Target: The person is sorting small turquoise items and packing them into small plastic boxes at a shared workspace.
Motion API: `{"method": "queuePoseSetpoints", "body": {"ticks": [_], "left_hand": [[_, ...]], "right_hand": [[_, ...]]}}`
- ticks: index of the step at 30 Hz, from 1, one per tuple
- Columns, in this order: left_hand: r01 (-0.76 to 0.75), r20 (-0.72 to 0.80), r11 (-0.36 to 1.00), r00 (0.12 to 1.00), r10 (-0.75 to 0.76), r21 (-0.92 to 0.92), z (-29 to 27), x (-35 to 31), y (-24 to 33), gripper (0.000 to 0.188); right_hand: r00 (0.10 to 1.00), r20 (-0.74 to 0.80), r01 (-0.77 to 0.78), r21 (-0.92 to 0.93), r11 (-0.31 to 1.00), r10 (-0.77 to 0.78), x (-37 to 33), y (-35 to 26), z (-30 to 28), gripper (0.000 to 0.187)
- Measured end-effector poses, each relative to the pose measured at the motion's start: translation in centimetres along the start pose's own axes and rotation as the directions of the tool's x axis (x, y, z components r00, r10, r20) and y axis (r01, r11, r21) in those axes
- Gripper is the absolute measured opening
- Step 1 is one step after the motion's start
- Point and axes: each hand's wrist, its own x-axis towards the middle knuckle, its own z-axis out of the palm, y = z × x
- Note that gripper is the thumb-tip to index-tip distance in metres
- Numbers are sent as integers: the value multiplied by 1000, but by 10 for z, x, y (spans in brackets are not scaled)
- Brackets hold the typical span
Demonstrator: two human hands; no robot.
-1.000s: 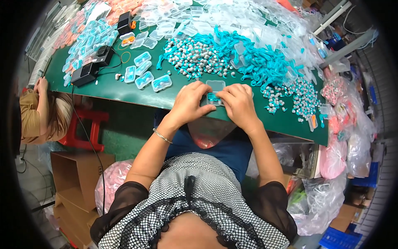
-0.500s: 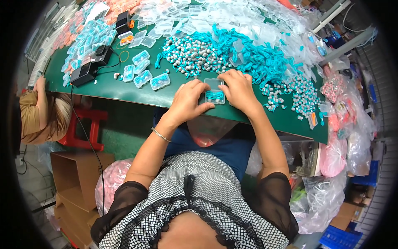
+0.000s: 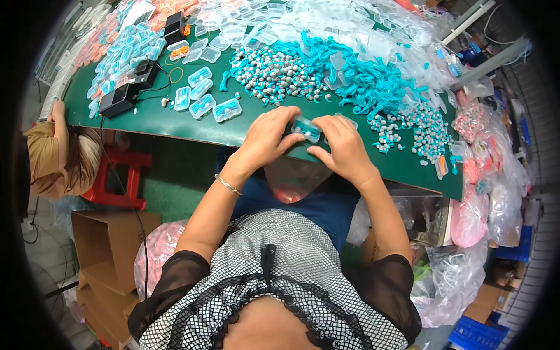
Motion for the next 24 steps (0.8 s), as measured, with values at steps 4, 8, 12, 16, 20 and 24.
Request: {"method": "queuePoseSetpoints", "body": {"ticks": [4, 8, 12, 16, 20, 24], "left_hand": [[-16, -13, 998, 1000, 17, 55, 4, 0, -2, 35], [1, -8, 996, 1000, 0, 87, -1, -5, -1, 27], [-46, 56, 995, 998, 41, 87, -16, -14, -2, 25], [-78, -14, 988, 997, 80, 131, -30, -24, -6, 22], [-106, -94, 954, 986, 137, 280, -54, -37, -9, 21], [25, -87, 889, 996, 17, 458, -84, -50, -17, 26]], "right_hand": [[992, -124, 10, -115, 993, -24, -2, 2, 27, 38], [989, -139, 31, -123, 992, -48, 1, -1, 36, 33], [992, -119, 47, 9, 999, -46, 1, -5, 38, 29], [989, -133, 58, -18, 998, -60, 10, -19, 51, 27], [992, -96, 76, -20, 997, -78, 23, -40, 53, 34], [975, -219, -73, -106, 992, 48, 8, -23, 41, 44]]}}
